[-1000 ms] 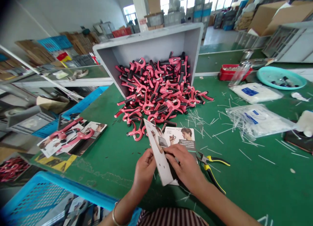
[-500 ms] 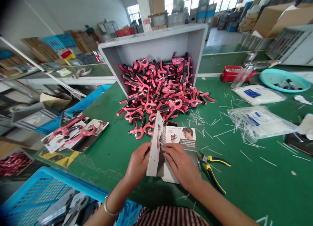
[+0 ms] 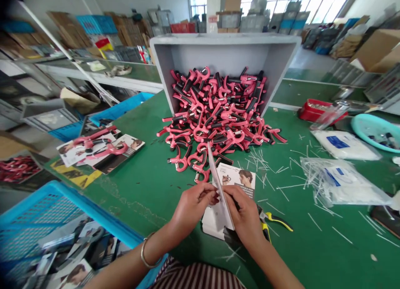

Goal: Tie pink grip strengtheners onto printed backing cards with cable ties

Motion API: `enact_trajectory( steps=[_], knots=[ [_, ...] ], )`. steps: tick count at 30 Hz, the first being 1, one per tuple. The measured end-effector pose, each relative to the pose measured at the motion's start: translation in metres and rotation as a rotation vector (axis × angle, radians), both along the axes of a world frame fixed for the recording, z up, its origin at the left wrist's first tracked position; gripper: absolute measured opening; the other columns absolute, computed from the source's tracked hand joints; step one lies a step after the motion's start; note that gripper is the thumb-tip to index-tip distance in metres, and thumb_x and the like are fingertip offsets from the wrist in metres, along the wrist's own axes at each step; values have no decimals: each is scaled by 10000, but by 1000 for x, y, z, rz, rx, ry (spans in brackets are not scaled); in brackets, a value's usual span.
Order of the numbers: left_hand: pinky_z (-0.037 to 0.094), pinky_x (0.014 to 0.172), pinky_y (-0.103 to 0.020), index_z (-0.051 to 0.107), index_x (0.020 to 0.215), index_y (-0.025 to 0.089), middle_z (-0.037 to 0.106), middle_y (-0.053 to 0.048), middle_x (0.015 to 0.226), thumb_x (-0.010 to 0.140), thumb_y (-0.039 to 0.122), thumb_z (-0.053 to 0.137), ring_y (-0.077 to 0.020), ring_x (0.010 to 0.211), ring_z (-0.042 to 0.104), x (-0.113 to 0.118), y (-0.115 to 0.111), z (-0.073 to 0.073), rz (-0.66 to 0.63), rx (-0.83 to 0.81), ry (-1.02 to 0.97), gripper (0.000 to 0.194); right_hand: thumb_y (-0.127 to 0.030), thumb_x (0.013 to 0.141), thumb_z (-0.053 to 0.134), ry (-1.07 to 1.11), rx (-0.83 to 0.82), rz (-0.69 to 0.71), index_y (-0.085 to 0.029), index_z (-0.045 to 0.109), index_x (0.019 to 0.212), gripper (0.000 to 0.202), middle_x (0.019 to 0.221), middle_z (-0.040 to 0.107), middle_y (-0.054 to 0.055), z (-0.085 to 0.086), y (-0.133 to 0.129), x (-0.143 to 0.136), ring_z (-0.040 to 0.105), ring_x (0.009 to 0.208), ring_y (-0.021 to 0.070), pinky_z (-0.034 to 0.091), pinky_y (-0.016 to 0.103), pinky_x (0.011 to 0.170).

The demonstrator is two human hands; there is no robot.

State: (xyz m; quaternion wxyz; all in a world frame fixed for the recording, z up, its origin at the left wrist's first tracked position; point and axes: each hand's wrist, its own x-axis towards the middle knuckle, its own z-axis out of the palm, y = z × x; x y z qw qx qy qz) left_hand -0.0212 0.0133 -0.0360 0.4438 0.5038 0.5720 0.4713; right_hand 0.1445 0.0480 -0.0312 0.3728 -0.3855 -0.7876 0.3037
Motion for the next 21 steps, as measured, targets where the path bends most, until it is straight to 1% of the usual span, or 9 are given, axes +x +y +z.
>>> enact_trajectory(
  steps=[4,6,8,12,15,18,20,21],
  knots=[
    [544,740,-242,694,927,207,718,-27,883,921,225,500,-162,800,684,-8,4,9,-44,29,174,195,-287,959,517,-34,-58,5,-247,685,1106,227,1070,710,52,-3,3,0,658,978,229,518,332,855],
    [540,721,-239,691,909,203,714,-19,835,919,219,493,-159,774,683,-11,6,12,-51,25,195,198,-289,955,522,-37,-76,20,-249,685,1116,232,1082,710,46,-3,5,-1,657,973,223,514,324,855],
    [542,701,-239,678,895,195,707,-16,799,917,218,490,-155,743,692,-11,8,14,-53,-1,154,191,-283,948,527,-26,-63,38,-254,679,1131,240,1113,704,44,-2,6,-1,653,984,221,504,324,879],
    [559,668,-245,633,918,181,710,-23,792,897,220,516,-162,722,714,-8,12,12,-33,-73,-26,126,-287,923,547,8,7,64,-268,667,1156,263,1166,691,43,-3,9,1,638,1064,245,490,333,919],
    [564,668,-258,611,927,184,710,-18,769,885,213,526,-167,718,714,-6,14,8,-17,-84,-77,99,-295,919,550,4,-47,63,-266,657,1186,290,1146,701,43,-6,12,2,653,1022,245,511,314,853],
    [559,657,-250,620,907,185,712,-19,788,884,210,518,-167,722,714,-6,14,5,-39,-81,-59,107,-309,914,555,21,-160,26,-250,648,1205,311,1100,716,44,-9,14,5,674,899,225,526,289,750],
    [551,663,-239,633,923,192,717,-16,819,891,211,511,-163,744,711,-8,14,7,-65,-63,1,127,-317,901,571,49,-217,-1,-240,656,1193,315,1062,727,40,-9,16,6,674,819,211,527,275,692],
    [546,679,-238,641,930,198,719,-14,834,897,211,508,-163,762,707,-9,15,9,-79,-46,63,138,-319,891,579,58,-232,-10,-235,664,1183,315,1045,732,38,-8,17,5,672,794,208,527,271,672]
  ],
)
